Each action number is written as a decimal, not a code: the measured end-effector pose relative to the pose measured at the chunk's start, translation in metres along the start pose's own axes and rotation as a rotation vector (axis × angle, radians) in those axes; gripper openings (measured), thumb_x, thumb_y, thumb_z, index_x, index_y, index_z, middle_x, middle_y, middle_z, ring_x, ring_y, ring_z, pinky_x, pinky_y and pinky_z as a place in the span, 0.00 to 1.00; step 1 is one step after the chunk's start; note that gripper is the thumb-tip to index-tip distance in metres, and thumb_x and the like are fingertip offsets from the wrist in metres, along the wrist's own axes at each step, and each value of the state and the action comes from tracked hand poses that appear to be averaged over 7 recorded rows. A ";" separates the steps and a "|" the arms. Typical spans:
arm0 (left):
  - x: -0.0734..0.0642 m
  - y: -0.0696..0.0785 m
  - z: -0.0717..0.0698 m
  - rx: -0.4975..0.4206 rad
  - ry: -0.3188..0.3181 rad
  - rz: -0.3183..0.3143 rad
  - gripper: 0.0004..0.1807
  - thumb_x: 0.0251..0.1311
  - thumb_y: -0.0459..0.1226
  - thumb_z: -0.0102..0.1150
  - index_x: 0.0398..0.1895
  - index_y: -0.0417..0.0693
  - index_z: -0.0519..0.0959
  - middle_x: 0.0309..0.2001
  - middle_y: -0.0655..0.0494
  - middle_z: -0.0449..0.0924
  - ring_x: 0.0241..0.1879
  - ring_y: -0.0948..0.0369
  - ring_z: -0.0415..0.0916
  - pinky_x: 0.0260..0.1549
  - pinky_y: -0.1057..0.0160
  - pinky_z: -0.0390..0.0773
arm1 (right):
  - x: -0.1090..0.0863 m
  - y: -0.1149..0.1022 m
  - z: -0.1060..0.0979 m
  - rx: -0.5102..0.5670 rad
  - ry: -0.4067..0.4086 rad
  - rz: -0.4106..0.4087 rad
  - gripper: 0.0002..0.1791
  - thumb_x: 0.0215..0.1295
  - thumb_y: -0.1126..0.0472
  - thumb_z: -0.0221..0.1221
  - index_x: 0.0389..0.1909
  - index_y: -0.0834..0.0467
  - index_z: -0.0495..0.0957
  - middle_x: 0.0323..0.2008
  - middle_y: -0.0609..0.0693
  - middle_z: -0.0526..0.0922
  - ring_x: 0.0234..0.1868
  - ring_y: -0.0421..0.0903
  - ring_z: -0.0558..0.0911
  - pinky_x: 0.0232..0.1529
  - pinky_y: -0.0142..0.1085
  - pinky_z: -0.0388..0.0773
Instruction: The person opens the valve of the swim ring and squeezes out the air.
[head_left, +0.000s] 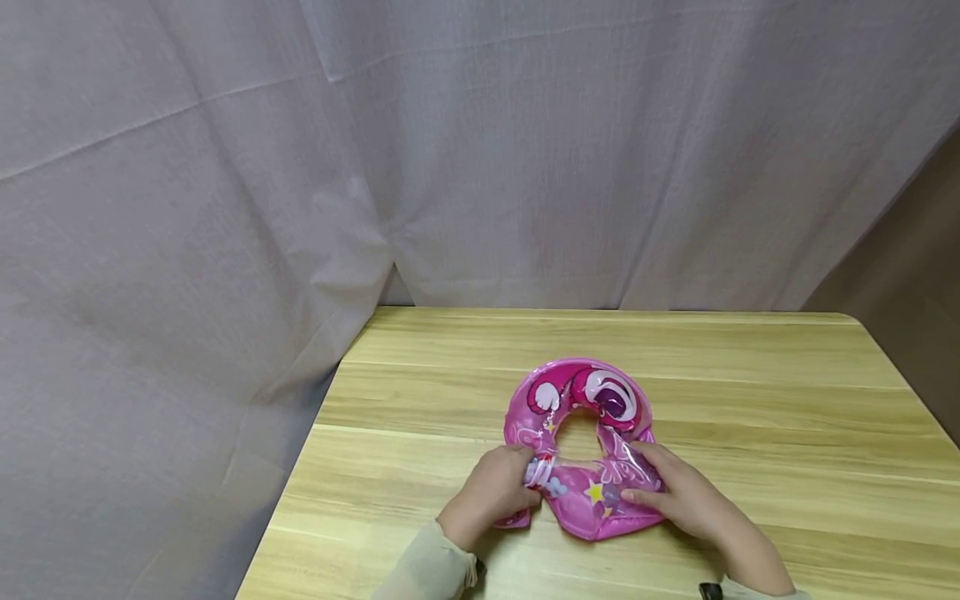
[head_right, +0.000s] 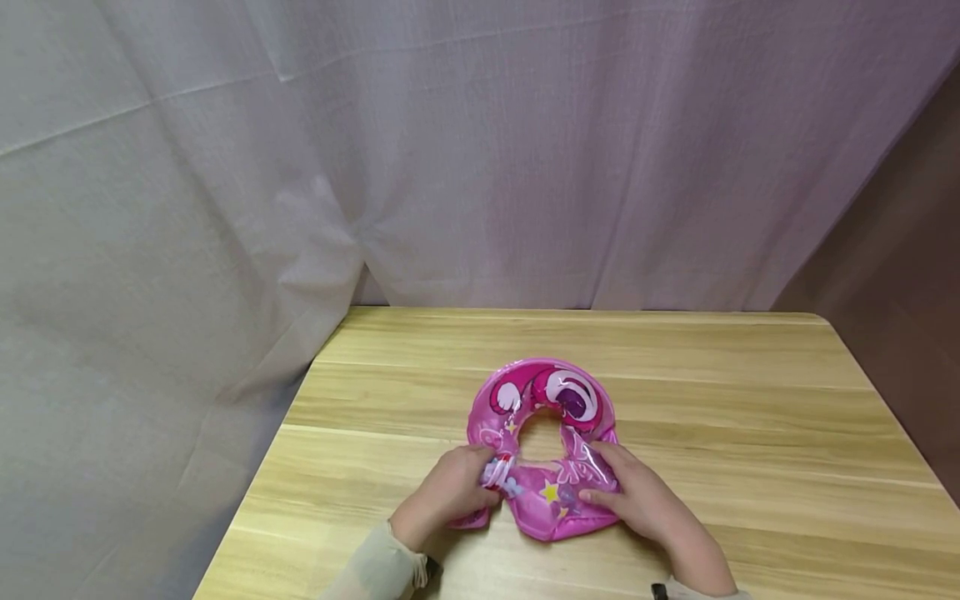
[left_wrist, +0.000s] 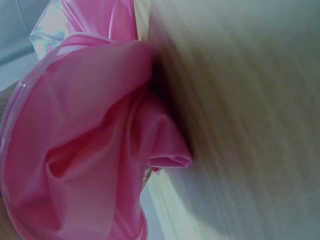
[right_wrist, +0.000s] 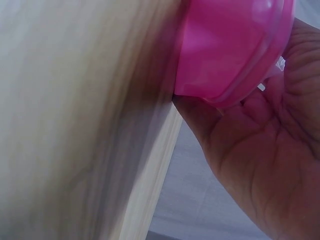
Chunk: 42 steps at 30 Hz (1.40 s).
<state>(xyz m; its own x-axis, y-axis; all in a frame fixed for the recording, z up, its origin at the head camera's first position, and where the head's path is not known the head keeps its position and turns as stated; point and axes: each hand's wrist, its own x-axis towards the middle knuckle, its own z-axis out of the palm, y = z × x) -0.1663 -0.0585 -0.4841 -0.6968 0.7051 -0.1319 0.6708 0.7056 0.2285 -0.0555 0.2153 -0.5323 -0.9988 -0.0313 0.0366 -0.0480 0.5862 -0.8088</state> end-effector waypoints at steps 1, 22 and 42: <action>0.000 0.000 0.000 0.001 0.000 -0.001 0.20 0.41 0.45 0.79 0.30 0.51 0.75 0.28 0.61 0.76 0.28 0.63 0.73 0.34 0.64 0.78 | 0.000 0.000 0.000 0.001 -0.001 0.001 0.42 0.58 0.46 0.71 0.67 0.64 0.69 0.65 0.72 0.70 0.64 0.74 0.68 0.62 0.69 0.62; 0.002 -0.002 0.000 -0.005 -0.002 0.010 0.19 0.42 0.45 0.79 0.28 0.52 0.75 0.26 0.63 0.75 0.26 0.64 0.71 0.31 0.64 0.77 | 0.001 -0.001 0.000 0.000 0.001 -0.006 0.41 0.58 0.46 0.71 0.67 0.64 0.70 0.64 0.71 0.71 0.64 0.74 0.68 0.62 0.69 0.62; 0.001 -0.001 -0.002 -0.008 0.006 0.033 0.18 0.45 0.43 0.77 0.26 0.52 0.74 0.24 0.61 0.75 0.25 0.62 0.72 0.30 0.63 0.77 | 0.002 -0.001 0.000 -0.016 -0.004 0.008 0.41 0.59 0.45 0.70 0.67 0.63 0.69 0.64 0.70 0.71 0.64 0.73 0.69 0.62 0.68 0.63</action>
<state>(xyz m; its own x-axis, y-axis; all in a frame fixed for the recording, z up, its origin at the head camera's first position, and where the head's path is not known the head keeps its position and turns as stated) -0.1680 -0.0589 -0.4829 -0.6755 0.7278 -0.1184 0.6918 0.6811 0.2400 -0.0576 0.2150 -0.5313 -0.9992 -0.0298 0.0278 -0.0401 0.5990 -0.7997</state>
